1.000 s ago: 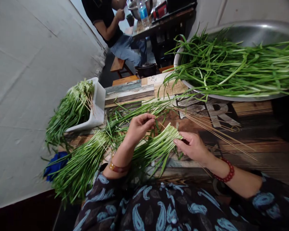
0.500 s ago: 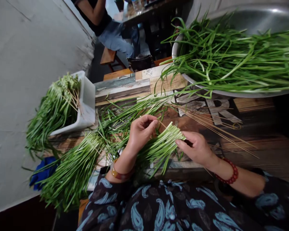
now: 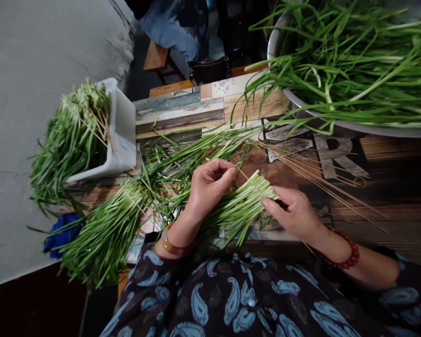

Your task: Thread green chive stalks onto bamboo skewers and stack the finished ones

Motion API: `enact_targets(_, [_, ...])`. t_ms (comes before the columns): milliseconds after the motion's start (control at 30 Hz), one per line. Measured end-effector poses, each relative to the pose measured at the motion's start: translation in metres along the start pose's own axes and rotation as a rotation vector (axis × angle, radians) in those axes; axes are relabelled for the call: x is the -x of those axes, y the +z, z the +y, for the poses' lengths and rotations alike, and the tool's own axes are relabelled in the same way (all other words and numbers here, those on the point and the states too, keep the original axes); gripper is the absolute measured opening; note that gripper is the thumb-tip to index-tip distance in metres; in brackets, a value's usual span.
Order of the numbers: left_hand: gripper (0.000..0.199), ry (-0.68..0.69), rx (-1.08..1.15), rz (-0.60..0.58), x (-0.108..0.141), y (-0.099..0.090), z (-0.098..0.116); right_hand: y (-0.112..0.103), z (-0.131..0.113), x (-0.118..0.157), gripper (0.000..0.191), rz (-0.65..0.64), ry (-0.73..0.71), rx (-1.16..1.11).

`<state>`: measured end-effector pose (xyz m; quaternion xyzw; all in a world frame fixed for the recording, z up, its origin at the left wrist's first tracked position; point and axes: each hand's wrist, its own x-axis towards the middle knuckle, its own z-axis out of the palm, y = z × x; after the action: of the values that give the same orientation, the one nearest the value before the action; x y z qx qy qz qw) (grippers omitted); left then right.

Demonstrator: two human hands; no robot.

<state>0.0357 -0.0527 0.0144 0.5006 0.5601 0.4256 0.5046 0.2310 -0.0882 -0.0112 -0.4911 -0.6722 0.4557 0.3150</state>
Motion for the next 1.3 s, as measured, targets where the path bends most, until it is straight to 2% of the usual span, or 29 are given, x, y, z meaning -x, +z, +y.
enact_targets(200, [0.022,0.01,0.002,0.01,0.001,0.0021,-0.0004,-0.0003,0.001,-0.0023,0.025,-0.033,0.015,-0.009])
enact_targets(433, [0.017,0.03,0.03,0.019,0.0013,0.0019,-0.0001,0.0007,0.0018,-0.0022,0.025,-0.01,0.002,-0.003])
enact_targets(800, [0.016,0.069,-0.076,0.049,0.0012,0.0023,-0.0006,0.0,0.0014,-0.0039,0.025,-0.033,0.019,0.004])
enact_targets(900, [0.016,0.14,-0.157,0.054,0.0008,0.0007,-0.0053,-0.0004,0.0011,-0.0042,0.026,-0.036,0.014,0.011])
enact_targets(1133, [0.014,0.455,-0.571,0.128,0.0016,-0.0012,-0.0059,0.0011,0.0026,-0.0034,0.027,-0.032,0.012,-0.005])
enact_targets(1300, [0.011,0.573,-0.67,0.103,0.0028,-0.0015,-0.0071,0.0018,0.0038,-0.0024,0.027,-0.022,0.007,0.003])
